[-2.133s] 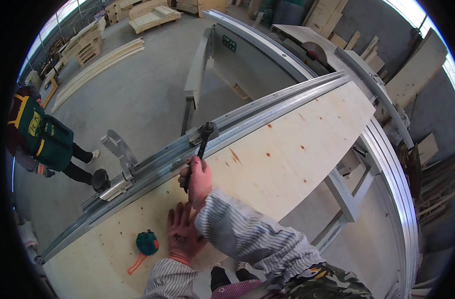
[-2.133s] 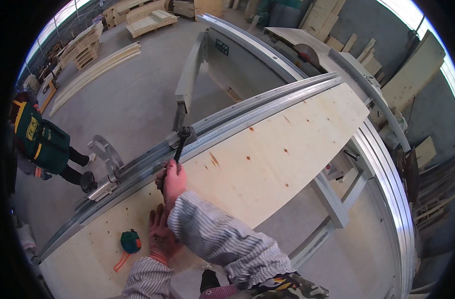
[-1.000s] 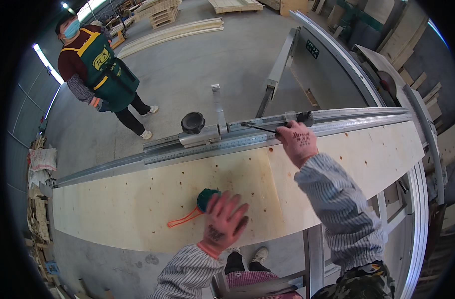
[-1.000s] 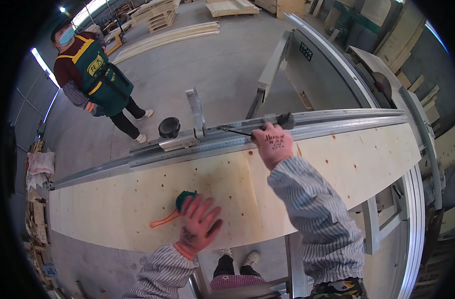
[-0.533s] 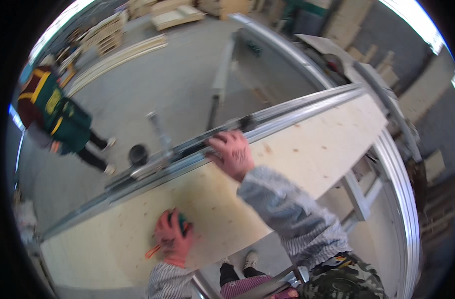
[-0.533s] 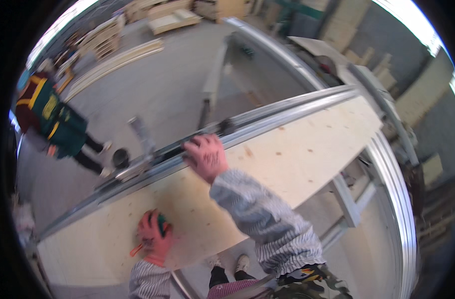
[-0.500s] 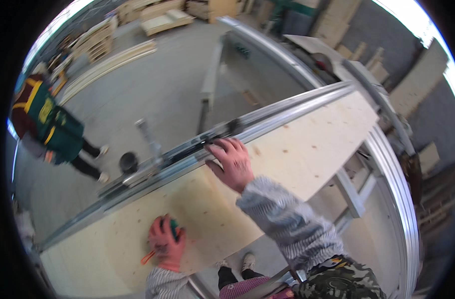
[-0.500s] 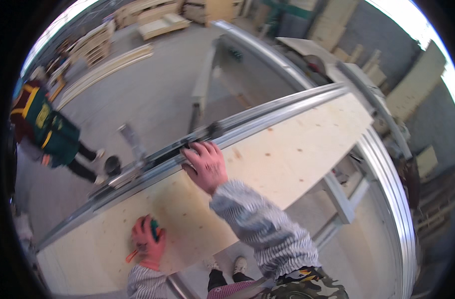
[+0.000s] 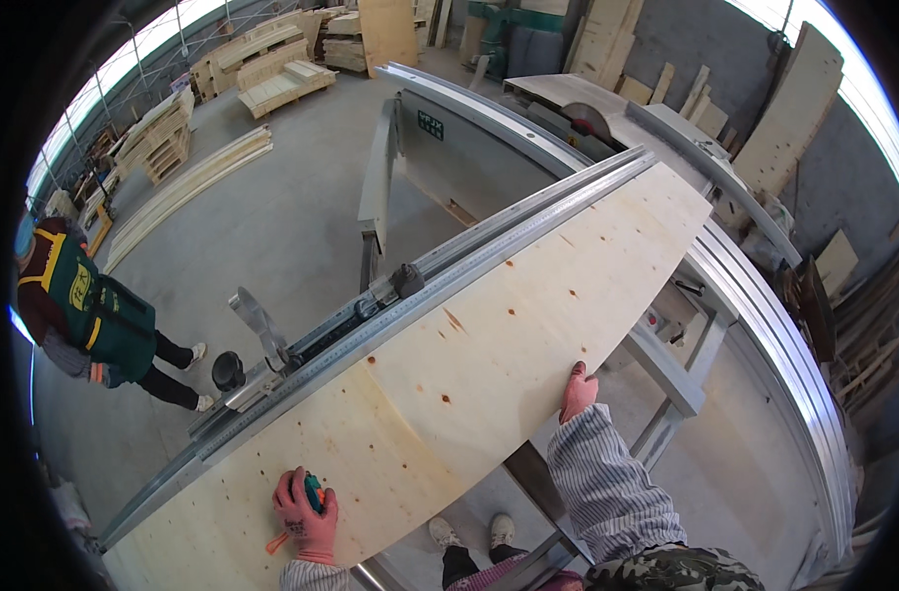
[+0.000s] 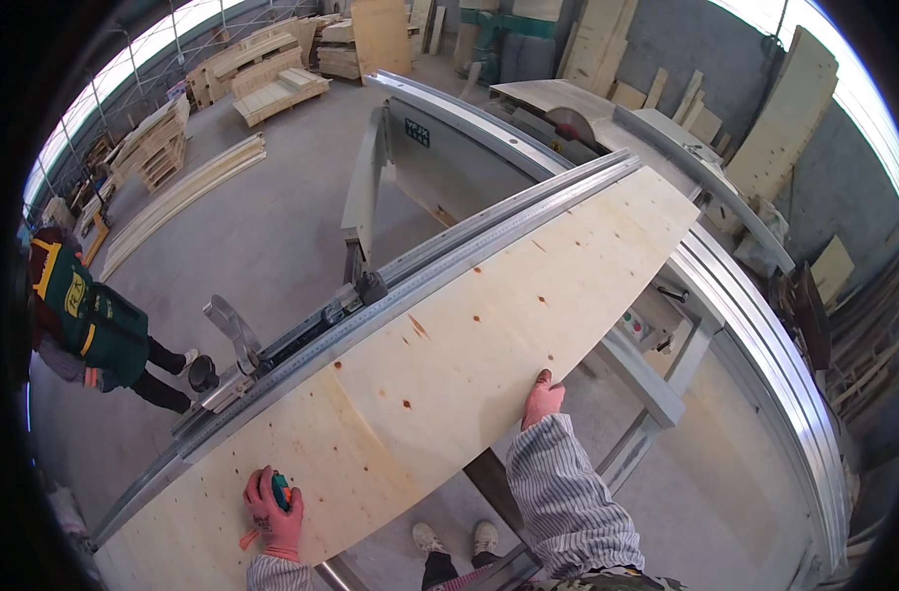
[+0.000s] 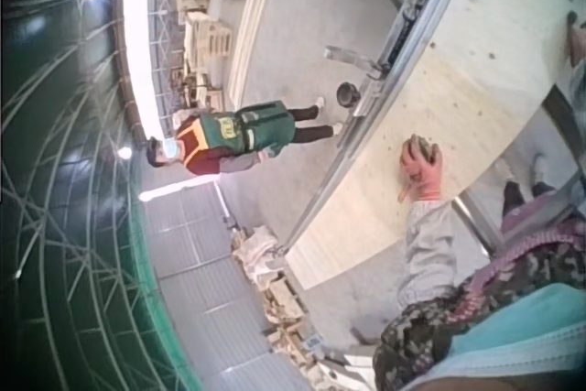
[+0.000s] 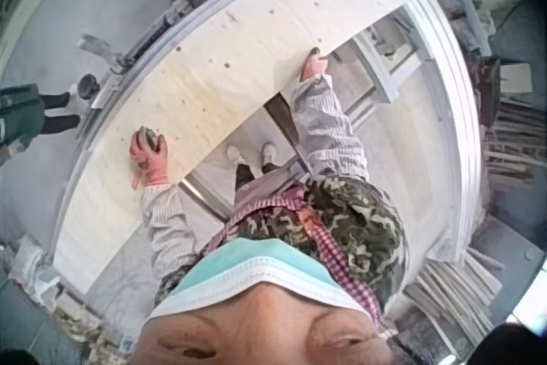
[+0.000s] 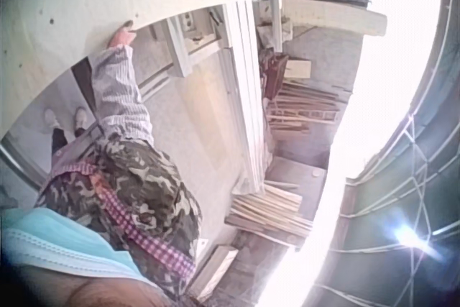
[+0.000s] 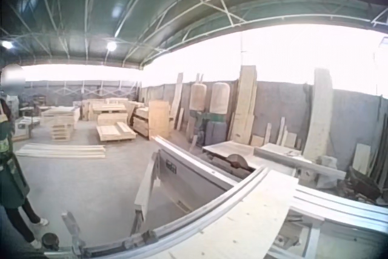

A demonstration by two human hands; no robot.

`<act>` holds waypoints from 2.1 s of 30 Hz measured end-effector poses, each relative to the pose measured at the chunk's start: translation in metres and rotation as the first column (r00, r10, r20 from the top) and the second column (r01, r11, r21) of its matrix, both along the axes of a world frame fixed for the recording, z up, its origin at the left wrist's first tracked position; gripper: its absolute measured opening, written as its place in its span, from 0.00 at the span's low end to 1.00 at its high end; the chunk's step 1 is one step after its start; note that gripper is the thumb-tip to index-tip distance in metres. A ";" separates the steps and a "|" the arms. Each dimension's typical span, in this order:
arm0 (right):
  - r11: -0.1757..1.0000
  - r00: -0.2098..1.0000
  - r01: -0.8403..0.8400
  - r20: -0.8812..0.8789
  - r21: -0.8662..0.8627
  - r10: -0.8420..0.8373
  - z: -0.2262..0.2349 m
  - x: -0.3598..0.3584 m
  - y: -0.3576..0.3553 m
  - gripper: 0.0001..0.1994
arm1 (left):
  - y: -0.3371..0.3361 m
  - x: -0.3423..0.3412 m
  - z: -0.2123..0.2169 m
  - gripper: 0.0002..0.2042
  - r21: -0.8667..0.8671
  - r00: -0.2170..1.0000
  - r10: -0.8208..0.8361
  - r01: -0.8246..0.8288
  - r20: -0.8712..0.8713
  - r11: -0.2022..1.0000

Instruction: The person measures a large plywood sheet on a table saw using a tape measure, marks the cut line, and then cuts the sheet with the saw. The person repeats the measuring and cutting process on a second piece of plywood.

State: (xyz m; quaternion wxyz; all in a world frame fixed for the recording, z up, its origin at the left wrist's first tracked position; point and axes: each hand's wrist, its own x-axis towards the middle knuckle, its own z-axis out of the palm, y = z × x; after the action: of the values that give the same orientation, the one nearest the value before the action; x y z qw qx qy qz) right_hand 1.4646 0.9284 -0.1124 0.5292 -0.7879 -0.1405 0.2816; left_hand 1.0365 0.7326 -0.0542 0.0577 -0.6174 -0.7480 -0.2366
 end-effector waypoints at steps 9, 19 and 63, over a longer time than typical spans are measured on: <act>0.502 0.489 -0.790 0.132 -0.351 0.862 -0.064 0.078 0.024 0.26 | -0.028 0.045 0.019 0.26 0.148 0.906 0.031 -0.102 0.421 0.984; 0.322 0.416 -0.907 -0.449 -0.271 0.791 -0.002 0.117 0.018 0.32 | -0.051 0.129 0.081 0.20 -0.065 -0.804 0.025 -0.017 0.594 0.998; 0.886 0.895 -0.431 -0.045 0.169 0.444 0.077 0.188 -0.153 0.17 | -0.135 0.184 0.019 0.10 -0.501 0.486 0.157 0.744 0.860 0.442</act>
State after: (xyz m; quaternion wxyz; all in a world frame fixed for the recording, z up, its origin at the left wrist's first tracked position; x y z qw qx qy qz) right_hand 1.6526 0.7751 -0.0357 0.5171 -0.6802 -0.3140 0.4140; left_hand 1.2201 0.5976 -0.0348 -0.6544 -0.5121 -0.5468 -0.1024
